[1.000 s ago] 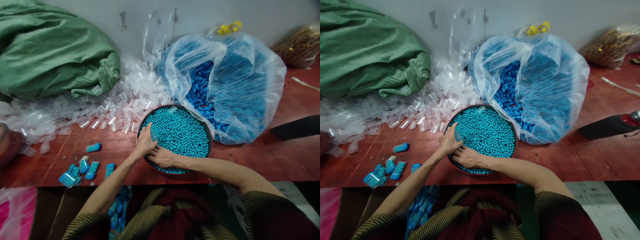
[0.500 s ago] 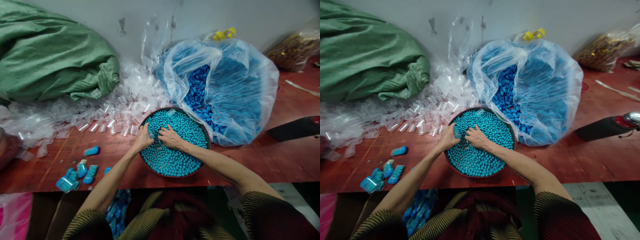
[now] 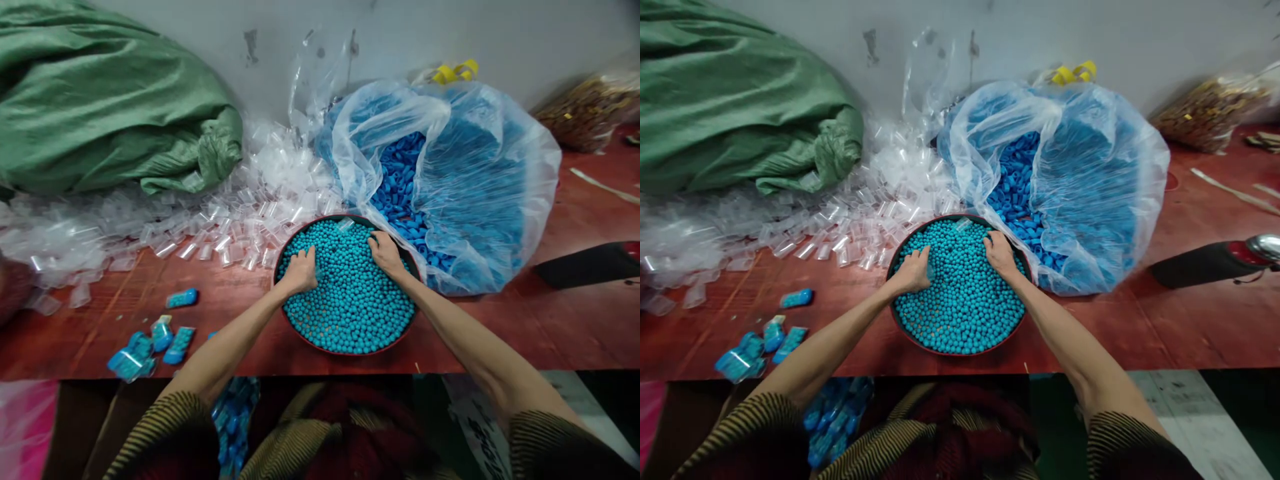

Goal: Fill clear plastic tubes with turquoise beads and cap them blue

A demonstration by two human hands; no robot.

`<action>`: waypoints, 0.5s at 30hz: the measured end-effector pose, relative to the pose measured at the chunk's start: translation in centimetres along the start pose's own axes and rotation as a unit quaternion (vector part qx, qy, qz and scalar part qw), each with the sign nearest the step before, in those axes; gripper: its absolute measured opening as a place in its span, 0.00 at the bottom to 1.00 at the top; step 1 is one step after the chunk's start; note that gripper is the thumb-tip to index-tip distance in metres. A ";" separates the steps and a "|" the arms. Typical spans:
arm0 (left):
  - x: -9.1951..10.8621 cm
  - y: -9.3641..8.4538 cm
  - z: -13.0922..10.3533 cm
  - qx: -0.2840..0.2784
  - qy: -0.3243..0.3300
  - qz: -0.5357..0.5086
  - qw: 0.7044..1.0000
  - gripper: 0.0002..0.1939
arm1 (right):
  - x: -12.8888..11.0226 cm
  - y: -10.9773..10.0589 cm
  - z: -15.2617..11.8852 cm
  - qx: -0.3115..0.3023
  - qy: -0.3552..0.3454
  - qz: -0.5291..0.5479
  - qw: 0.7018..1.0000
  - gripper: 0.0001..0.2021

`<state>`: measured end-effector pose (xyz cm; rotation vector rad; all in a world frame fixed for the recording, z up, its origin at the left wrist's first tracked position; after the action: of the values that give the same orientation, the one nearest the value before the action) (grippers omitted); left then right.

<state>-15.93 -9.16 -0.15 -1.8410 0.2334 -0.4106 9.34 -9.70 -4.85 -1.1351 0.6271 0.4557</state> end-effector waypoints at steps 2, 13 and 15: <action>0.2 0.0 0.3 -0.008 -0.001 -0.014 1.000 0.47 | 0.0 0.1 1.1 -0.010 0.017 0.030 0.999 0.15; 0.9 0.2 0.0 0.004 -0.009 -0.107 0.994 0.49 | -2.1 4.7 2.5 -0.014 0.147 0.133 0.980 0.28; 1.4 0.2 0.1 0.005 -0.025 -0.137 0.990 0.50 | -2.6 5.6 2.1 -0.026 0.132 0.163 0.977 0.29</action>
<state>-14.58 -9.61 -0.14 -1.8772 -0.0575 -0.5545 4.39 -5.76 -6.34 -1.1561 1.0484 0.6094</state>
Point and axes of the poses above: each hand's wrist, its own z-axis towards the middle knuckle, its own y-axis out of the palm, x = y × z, the point moved 1 cm from there along z, towards the middle knuckle, and after that the axes turned 2 degrees about -y, right-handed, at the moved point
